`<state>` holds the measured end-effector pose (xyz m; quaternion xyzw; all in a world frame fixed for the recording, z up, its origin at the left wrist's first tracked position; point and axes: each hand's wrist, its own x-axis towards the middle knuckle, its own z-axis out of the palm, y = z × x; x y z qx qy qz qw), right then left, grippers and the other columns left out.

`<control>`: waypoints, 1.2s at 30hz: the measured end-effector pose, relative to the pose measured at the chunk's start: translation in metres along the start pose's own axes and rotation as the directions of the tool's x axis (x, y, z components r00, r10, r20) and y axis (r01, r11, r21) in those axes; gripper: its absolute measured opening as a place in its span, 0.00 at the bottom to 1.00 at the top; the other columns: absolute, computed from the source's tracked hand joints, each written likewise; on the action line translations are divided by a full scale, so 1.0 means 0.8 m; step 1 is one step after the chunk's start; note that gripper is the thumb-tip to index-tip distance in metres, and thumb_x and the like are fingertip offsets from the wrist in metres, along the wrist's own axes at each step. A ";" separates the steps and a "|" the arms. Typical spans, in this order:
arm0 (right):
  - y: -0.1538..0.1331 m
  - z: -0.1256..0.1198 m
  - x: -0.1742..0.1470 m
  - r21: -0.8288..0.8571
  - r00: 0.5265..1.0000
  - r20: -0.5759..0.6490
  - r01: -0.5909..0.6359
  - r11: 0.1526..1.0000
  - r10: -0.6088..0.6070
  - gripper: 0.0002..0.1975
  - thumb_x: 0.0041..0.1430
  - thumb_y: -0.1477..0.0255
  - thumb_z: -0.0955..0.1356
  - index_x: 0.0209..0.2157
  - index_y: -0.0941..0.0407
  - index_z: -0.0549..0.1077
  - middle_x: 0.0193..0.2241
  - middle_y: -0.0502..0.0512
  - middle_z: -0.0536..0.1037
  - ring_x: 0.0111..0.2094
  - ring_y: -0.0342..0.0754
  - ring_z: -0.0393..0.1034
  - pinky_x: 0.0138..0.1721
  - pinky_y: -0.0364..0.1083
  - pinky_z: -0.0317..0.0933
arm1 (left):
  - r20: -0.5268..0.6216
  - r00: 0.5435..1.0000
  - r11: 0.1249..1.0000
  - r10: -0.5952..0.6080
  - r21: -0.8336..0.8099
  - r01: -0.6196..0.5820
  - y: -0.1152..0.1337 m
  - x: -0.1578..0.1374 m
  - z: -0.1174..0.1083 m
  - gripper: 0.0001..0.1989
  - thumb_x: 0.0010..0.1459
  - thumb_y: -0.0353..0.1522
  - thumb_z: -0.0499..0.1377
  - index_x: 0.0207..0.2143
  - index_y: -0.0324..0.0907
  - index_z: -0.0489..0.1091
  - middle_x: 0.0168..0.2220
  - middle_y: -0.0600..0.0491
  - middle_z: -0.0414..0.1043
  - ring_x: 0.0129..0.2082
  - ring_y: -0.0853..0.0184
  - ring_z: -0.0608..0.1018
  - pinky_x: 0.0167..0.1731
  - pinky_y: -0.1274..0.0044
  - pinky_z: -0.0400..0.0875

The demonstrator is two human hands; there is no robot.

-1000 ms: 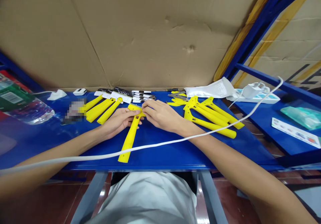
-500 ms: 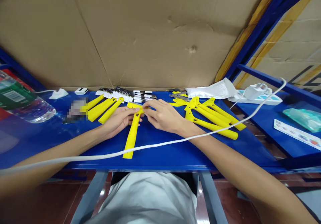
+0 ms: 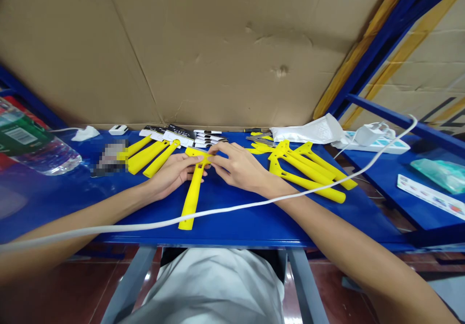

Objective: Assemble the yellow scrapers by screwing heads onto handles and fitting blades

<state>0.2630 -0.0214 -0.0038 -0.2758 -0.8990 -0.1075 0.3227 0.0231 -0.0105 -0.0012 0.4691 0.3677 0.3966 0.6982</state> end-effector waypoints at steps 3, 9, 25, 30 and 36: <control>0.002 0.003 -0.002 0.016 1.000 -0.009 -0.011 1.000 0.011 0.12 0.76 0.74 0.66 0.51 0.52 0.82 0.55 0.64 0.82 0.54 0.60 0.79 0.52 0.61 0.74 | -0.003 1.000 1.000 0.003 -0.006 -0.003 0.000 0.000 0.000 0.07 0.65 0.31 0.69 0.41 0.33 0.79 0.43 0.37 0.87 0.32 0.61 0.87 0.34 0.71 0.85; -0.003 0.005 0.001 0.139 0.997 -0.015 -0.078 0.987 0.081 0.11 0.76 0.74 0.67 0.51 0.53 0.81 0.57 0.64 0.82 0.58 0.60 0.78 0.57 0.62 0.74 | 0.006 0.999 0.998 0.034 0.047 -0.035 -0.003 0.002 -0.003 0.10 0.64 0.34 0.71 0.41 0.35 0.81 0.44 0.38 0.87 0.35 0.60 0.87 0.34 0.72 0.84; -0.007 0.012 0.011 0.810 0.745 0.272 -0.519 0.273 0.609 0.16 0.53 0.59 0.83 0.36 0.55 0.83 0.42 0.56 0.86 0.43 0.51 0.81 0.52 0.53 0.75 | 0.037 0.994 0.975 0.098 0.196 -0.104 -0.002 -0.005 0.000 0.20 0.59 0.42 0.76 0.45 0.36 0.82 0.43 0.40 0.86 0.34 0.59 0.87 0.33 0.72 0.84; -0.012 0.004 0.015 0.816 0.630 0.479 -0.577 -0.046 0.611 0.20 0.45 0.65 0.86 0.37 0.55 0.82 0.36 0.51 0.85 0.38 0.46 0.80 0.46 0.47 0.75 | 0.071 0.993 0.979 0.089 0.179 -0.101 -0.001 -0.007 0.001 0.20 0.58 0.41 0.77 0.44 0.36 0.82 0.40 0.42 0.86 0.33 0.60 0.86 0.32 0.73 0.84; -0.007 0.003 0.016 0.843 0.628 0.499 -0.512 -0.166 0.596 0.20 0.56 0.59 0.83 0.44 0.54 0.80 0.45 0.55 0.85 0.43 0.49 0.82 0.49 0.49 0.77 | 0.065 0.991 0.984 0.117 0.125 -0.124 0.001 -0.009 0.002 0.19 0.60 0.41 0.76 0.45 0.36 0.81 0.42 0.43 0.86 0.33 0.63 0.85 0.32 0.74 0.83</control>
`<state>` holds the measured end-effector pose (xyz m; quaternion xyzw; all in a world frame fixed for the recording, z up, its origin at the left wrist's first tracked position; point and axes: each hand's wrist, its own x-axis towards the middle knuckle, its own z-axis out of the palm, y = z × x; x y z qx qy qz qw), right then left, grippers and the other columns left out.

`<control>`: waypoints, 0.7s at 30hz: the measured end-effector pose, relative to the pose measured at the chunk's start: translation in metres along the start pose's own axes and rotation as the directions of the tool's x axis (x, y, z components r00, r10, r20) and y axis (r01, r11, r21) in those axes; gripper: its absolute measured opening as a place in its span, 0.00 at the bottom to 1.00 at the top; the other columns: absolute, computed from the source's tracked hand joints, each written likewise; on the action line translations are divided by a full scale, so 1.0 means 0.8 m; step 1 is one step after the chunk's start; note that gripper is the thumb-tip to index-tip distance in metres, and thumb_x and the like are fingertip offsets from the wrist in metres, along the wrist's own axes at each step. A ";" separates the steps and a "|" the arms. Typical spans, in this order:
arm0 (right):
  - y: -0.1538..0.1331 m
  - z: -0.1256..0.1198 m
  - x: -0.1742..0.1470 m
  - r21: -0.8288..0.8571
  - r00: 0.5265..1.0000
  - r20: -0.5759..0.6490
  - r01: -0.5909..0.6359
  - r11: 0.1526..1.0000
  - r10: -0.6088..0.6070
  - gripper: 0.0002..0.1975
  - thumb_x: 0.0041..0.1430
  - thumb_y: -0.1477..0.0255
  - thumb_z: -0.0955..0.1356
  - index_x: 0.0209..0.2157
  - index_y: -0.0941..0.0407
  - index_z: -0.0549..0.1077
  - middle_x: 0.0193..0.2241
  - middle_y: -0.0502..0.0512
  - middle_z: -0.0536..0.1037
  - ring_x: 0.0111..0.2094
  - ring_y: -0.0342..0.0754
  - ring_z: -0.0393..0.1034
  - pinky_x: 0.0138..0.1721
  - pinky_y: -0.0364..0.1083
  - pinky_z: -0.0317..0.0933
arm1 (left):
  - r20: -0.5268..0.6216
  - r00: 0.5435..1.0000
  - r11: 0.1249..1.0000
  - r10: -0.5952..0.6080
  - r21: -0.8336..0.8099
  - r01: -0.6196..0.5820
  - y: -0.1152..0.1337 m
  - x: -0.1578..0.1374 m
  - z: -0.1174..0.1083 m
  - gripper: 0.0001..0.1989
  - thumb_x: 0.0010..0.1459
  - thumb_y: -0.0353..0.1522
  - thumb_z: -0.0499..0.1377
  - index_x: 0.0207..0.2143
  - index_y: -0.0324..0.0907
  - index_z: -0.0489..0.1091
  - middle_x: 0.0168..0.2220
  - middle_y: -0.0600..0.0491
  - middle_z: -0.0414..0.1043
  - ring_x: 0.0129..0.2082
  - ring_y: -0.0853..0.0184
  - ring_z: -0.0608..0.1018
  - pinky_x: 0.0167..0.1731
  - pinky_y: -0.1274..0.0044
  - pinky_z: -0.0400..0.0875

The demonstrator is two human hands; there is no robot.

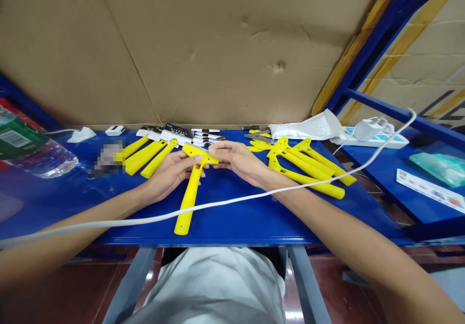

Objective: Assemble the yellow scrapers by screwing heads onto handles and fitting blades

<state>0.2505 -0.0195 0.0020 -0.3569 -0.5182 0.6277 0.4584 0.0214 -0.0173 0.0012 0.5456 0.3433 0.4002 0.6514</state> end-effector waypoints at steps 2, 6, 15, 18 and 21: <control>0.005 -0.011 0.006 -0.178 0.988 -0.066 0.125 0.976 -0.139 0.17 0.65 0.55 0.77 0.46 0.53 0.81 0.47 0.56 0.85 0.45 0.50 0.81 0.49 0.50 0.77 | -0.024 1.000 1.000 0.015 -0.021 -0.016 0.003 0.001 0.000 0.20 0.59 0.40 0.76 0.46 0.35 0.80 0.42 0.42 0.86 0.32 0.63 0.85 0.32 0.74 0.83; 0.016 -0.037 0.018 -0.774 0.914 0.080 0.308 0.552 -0.399 0.10 0.73 0.67 0.70 0.49 0.54 0.82 0.47 0.59 0.85 0.47 0.55 0.79 0.54 0.57 0.74 | -0.088 0.995 0.995 0.053 -0.074 -0.060 0.009 0.004 0.000 0.17 0.60 0.38 0.75 0.44 0.35 0.79 0.41 0.42 0.86 0.31 0.64 0.84 0.31 0.73 0.83; 0.017 -0.039 0.015 -0.926 0.903 0.356 0.376 0.042 -0.239 0.13 0.74 0.73 0.70 0.49 0.50 0.89 0.54 0.62 0.83 0.52 0.60 0.80 0.57 0.61 0.72 | -0.163 0.977 0.987 0.140 -0.055 -0.151 0.020 0.010 -0.008 0.18 0.58 0.40 0.75 0.41 0.35 0.78 0.40 0.40 0.86 0.37 0.57 0.87 0.37 0.69 0.85; 0.015 -0.036 0.014 -0.926 0.903 0.347 0.372 0.060 -0.255 0.10 0.72 0.73 0.72 0.46 0.50 0.89 0.54 0.62 0.83 0.52 0.61 0.80 0.56 0.61 0.72 | -0.161 0.977 0.987 0.140 -0.052 -0.150 0.022 0.010 -0.007 0.19 0.57 0.40 0.76 0.40 0.35 0.77 0.40 0.40 0.86 0.36 0.58 0.87 0.36 0.70 0.85; 0.016 -0.032 0.016 -0.927 0.911 0.331 0.362 0.094 -0.245 0.09 0.71 0.74 0.72 0.45 0.51 0.88 0.54 0.61 0.83 0.52 0.60 0.81 0.55 0.60 0.72 | -0.149 0.980 0.987 0.134 -0.064 -0.144 0.020 0.010 -0.008 0.18 0.57 0.39 0.76 0.41 0.35 0.77 0.41 0.39 0.86 0.35 0.59 0.87 0.33 0.71 0.84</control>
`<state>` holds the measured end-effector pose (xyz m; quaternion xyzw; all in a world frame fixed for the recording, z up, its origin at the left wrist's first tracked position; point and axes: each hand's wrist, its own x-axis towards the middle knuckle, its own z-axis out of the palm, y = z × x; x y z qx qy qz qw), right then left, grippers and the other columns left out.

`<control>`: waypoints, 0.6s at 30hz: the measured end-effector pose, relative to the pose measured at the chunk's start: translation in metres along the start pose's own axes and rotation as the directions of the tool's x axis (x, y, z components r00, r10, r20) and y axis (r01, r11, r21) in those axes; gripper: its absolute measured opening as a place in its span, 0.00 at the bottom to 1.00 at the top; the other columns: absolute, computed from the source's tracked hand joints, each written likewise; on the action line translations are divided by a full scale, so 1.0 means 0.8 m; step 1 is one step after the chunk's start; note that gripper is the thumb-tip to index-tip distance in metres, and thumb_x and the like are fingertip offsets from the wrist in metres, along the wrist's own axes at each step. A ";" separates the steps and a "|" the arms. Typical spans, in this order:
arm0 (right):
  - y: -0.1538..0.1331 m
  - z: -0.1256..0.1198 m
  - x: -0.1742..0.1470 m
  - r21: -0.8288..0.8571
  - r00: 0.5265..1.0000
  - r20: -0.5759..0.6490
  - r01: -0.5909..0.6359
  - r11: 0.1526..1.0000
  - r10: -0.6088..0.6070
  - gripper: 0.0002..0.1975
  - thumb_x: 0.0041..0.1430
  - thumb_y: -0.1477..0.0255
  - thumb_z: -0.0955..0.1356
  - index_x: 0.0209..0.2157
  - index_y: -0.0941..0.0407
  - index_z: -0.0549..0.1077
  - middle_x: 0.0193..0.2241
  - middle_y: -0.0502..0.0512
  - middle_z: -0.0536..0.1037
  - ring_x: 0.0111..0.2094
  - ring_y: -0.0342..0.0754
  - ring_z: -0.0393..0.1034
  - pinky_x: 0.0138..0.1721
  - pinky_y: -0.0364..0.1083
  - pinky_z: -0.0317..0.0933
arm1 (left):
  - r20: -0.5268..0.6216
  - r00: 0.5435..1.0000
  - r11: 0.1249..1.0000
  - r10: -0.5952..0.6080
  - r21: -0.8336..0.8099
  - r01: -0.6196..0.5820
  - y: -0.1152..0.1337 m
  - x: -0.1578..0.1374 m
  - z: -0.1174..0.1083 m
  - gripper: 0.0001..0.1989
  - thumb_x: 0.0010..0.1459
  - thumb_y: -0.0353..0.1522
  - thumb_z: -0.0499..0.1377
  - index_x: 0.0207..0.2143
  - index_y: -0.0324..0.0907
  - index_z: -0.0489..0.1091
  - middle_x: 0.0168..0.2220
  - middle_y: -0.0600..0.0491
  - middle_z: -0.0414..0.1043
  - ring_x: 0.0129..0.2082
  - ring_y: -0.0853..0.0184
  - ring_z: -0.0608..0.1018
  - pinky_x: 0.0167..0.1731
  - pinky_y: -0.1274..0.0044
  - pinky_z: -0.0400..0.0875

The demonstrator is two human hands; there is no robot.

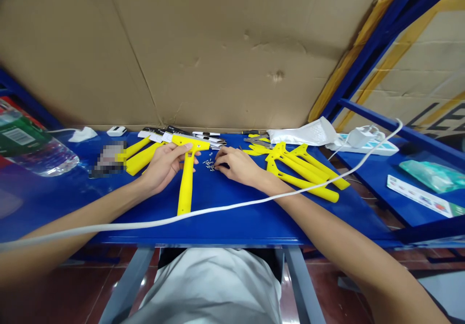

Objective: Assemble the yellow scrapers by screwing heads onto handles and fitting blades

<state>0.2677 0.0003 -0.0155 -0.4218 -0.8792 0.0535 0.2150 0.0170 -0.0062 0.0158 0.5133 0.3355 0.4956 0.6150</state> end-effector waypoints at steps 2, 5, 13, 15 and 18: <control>-0.002 0.001 0.002 0.015 1.000 0.008 0.001 1.000 -0.001 0.10 0.72 0.75 0.71 0.46 0.53 0.88 0.54 0.61 0.83 0.53 0.60 0.80 0.55 0.59 0.73 | 0.004 1.000 1.000 -0.020 0.000 0.020 -0.002 0.000 -0.001 0.18 0.59 0.38 0.75 0.42 0.35 0.77 0.42 0.39 0.86 0.34 0.60 0.86 0.31 0.73 0.83; -0.004 0.002 0.004 0.029 1.000 0.013 0.002 1.000 -0.003 0.10 0.71 0.77 0.71 0.45 0.54 0.87 0.52 0.61 0.83 0.53 0.59 0.79 0.56 0.58 0.72 | -0.004 0.999 0.999 -0.049 0.010 0.049 -0.004 -0.001 0.000 0.16 0.60 0.38 0.74 0.39 0.37 0.75 0.42 0.40 0.86 0.33 0.62 0.85 0.29 0.74 0.82; 0.006 -0.001 0.004 0.146 0.991 0.106 -0.093 0.985 0.078 0.03 0.63 0.75 0.74 0.36 0.55 0.84 0.50 0.62 0.80 0.61 0.64 0.70 0.65 0.65 0.64 | 0.036 0.993 0.993 -0.113 0.032 0.112 -0.010 -0.002 0.002 0.14 0.59 0.35 0.75 0.40 0.37 0.76 0.40 0.41 0.86 0.33 0.61 0.86 0.28 0.75 0.82; 0.011 -0.002 0.002 0.174 0.994 0.082 -0.081 0.981 0.068 0.03 0.64 0.75 0.74 0.36 0.55 0.84 0.49 0.62 0.80 0.60 0.63 0.70 0.65 0.64 0.64 | 0.054 0.989 0.990 -0.138 0.042 0.136 -0.010 -0.002 0.001 0.13 0.61 0.35 0.74 0.41 0.36 0.77 0.41 0.41 0.86 0.33 0.62 0.85 0.29 0.75 0.82; 0.014 -0.007 0.002 0.251 0.986 -0.128 -0.070 0.966 0.104 0.03 0.66 0.73 0.72 0.37 0.55 0.81 0.50 0.62 0.80 0.57 0.59 0.72 0.65 0.63 0.64 | 0.128 0.964 0.971 -0.231 0.098 0.220 -0.011 -0.004 -0.001 0.12 0.63 0.35 0.72 0.42 0.35 0.79 0.41 0.40 0.86 0.32 0.62 0.85 0.29 0.75 0.83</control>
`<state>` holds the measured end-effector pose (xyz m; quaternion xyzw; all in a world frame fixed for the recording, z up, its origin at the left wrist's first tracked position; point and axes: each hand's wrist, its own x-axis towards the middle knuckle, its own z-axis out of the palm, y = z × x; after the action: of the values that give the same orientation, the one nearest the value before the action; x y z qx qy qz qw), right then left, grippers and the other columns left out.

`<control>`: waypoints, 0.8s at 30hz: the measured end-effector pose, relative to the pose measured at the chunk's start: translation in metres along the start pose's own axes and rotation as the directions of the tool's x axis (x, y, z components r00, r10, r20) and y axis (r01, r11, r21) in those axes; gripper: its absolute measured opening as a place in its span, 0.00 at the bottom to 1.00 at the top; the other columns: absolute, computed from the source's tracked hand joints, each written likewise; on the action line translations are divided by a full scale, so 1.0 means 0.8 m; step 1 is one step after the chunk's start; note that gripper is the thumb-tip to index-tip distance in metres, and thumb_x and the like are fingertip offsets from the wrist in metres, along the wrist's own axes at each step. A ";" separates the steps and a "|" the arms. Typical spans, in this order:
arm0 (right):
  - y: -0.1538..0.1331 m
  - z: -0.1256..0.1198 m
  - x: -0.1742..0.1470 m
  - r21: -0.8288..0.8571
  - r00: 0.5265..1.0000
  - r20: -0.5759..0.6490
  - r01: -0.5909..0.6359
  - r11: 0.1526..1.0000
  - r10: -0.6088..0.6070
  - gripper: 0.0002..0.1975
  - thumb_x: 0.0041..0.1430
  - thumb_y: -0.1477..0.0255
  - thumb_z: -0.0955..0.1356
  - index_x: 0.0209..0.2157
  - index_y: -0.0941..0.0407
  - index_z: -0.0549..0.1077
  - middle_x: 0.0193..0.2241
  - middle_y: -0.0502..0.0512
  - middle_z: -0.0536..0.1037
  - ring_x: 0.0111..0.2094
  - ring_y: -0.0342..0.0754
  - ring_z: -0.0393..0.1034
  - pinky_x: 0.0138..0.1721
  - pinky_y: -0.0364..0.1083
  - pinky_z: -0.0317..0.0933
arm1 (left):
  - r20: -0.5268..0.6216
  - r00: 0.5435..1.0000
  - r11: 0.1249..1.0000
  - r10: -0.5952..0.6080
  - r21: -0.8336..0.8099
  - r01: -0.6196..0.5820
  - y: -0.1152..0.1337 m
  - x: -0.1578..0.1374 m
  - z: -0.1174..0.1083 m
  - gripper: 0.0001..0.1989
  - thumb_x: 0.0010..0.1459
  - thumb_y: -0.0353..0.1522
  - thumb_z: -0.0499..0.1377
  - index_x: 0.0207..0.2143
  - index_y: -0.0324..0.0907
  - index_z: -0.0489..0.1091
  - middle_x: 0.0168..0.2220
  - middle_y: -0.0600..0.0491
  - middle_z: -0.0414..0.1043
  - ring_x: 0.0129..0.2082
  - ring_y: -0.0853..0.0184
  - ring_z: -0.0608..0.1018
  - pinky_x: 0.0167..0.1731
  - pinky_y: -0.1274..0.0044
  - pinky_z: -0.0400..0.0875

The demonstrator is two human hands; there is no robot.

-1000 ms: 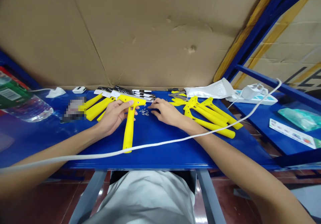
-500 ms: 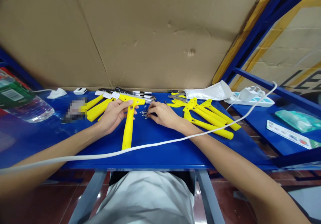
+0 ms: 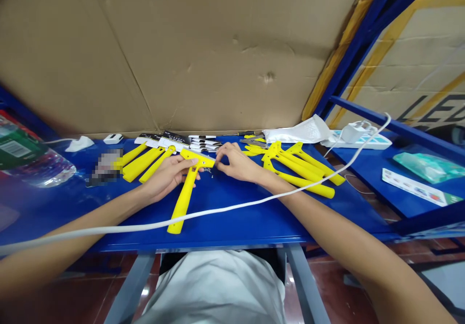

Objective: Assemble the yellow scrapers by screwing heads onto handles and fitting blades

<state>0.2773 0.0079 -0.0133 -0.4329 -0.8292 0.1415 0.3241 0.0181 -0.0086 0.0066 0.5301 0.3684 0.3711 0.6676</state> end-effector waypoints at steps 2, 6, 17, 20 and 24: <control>-0.006 -0.004 0.001 0.113 0.990 -0.138 0.005 0.994 0.011 0.04 0.67 0.70 0.72 0.37 0.55 0.80 0.51 0.61 0.80 0.56 0.58 0.74 0.64 0.62 0.65 | 0.074 0.994 0.996 -0.079 0.055 0.075 -0.002 -0.001 0.000 0.14 0.63 0.37 0.73 0.43 0.35 0.81 0.42 0.38 0.86 0.33 0.61 0.86 0.30 0.74 0.83; -0.032 -0.008 -0.001 0.388 0.994 -0.100 0.001 0.921 0.041 0.08 0.66 0.64 0.74 0.36 0.54 0.82 0.53 0.60 0.80 0.55 0.55 0.76 0.61 0.58 0.69 | 0.168 0.975 0.981 -0.148 0.148 0.124 -0.004 -0.005 0.002 0.16 0.61 0.40 0.75 0.42 0.35 0.82 0.42 0.38 0.86 0.33 0.62 0.86 0.33 0.74 0.83; -0.063 0.020 -0.010 0.672 0.979 0.116 -0.201 0.712 0.168 0.10 0.56 0.64 0.80 0.31 0.54 0.84 0.43 0.55 0.84 0.47 0.51 0.79 0.53 0.52 0.71 | 0.285 0.944 0.968 -0.165 0.231 0.099 -0.008 -0.012 0.008 0.18 0.60 0.44 0.75 0.40 0.37 0.84 0.40 0.40 0.87 0.34 0.59 0.87 0.33 0.72 0.84; -0.065 0.022 -0.011 0.738 0.946 0.190 -0.315 0.597 0.264 0.14 0.52 0.64 0.82 0.35 0.55 0.82 0.40 0.53 0.85 0.43 0.49 0.79 0.50 0.50 0.71 | 0.291 0.945 0.966 -0.151 0.245 0.079 -0.008 -0.013 0.009 0.18 0.61 0.44 0.74 0.40 0.37 0.84 0.41 0.40 0.87 0.34 0.59 0.87 0.32 0.72 0.84; -0.069 0.022 -0.012 0.748 0.919 0.217 -0.373 0.549 0.328 0.16 0.51 0.68 0.82 0.38 0.55 0.79 0.40 0.52 0.84 0.43 0.48 0.79 0.48 0.49 0.71 | 0.282 0.947 0.966 -0.155 0.245 0.085 -0.005 -0.015 0.013 0.18 0.61 0.44 0.75 0.40 0.37 0.83 0.41 0.40 0.87 0.34 0.60 0.87 0.31 0.73 0.83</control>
<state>0.2353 -0.0311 -0.0020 -0.4028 -0.5906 0.5575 0.4220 0.0221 -0.0241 0.0054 0.6302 0.3354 0.1999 0.6711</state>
